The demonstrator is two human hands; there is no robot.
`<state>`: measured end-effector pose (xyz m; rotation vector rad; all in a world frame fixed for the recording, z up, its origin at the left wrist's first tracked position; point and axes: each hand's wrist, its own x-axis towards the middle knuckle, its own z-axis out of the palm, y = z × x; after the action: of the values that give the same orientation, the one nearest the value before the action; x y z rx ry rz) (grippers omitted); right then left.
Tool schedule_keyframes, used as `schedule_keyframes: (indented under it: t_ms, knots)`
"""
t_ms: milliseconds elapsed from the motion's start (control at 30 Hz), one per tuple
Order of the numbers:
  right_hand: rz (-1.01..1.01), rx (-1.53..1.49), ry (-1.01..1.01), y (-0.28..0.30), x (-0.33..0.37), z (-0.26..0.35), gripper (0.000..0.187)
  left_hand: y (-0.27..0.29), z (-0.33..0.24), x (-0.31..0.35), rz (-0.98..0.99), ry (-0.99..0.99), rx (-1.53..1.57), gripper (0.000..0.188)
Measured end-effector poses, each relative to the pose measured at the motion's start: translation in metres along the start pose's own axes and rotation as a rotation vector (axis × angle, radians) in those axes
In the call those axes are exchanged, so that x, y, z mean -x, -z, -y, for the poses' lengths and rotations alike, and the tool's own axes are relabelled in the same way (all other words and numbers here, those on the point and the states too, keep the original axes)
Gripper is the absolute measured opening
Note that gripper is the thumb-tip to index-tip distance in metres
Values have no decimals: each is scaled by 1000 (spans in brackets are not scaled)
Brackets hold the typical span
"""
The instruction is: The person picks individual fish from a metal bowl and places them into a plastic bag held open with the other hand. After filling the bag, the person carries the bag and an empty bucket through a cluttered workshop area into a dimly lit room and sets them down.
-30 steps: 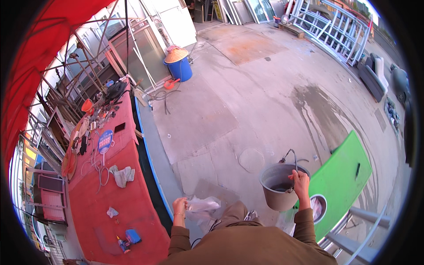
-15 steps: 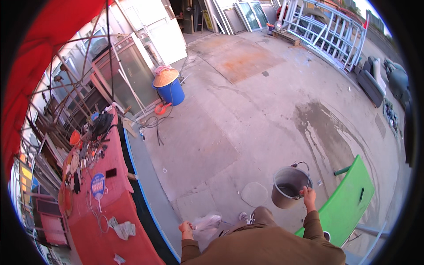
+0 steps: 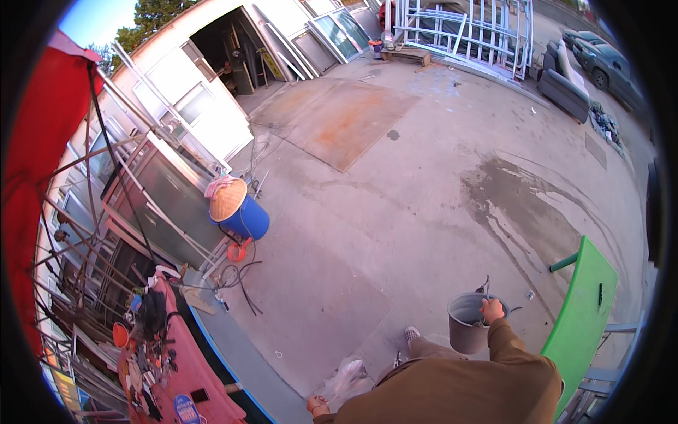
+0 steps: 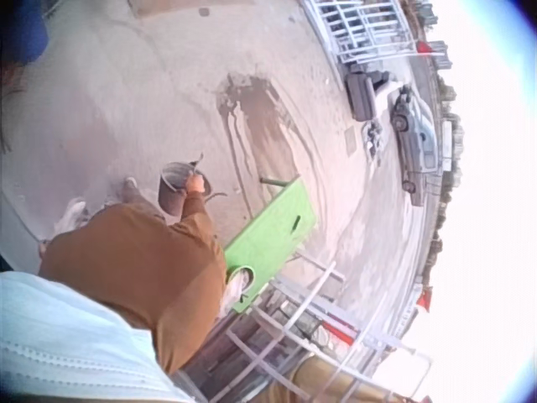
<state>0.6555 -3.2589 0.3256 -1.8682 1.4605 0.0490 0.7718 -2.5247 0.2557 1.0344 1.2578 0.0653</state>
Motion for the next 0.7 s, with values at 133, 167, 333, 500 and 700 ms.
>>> schedule_keyframes:
  t_ms: [133,167,333,500,700]
  knots:
    - [22,32,-82,-14,-40,73,40,-60,-27,-21,24,1,-71,5]
    - [27,17,-73,-19,-50,93,40,-79,-30,-28,8,14,-78,5]
    - [25,-56,-48,-44,-109,166,41,-177,-58,-62,-70,82,-110,6]
    - [-79,-83,-29,-50,-136,212,39,-265,-97,-92,-155,167,-163,8]
    - [-201,-59,-13,-54,-164,338,42,-408,-165,-116,-98,153,-158,15]
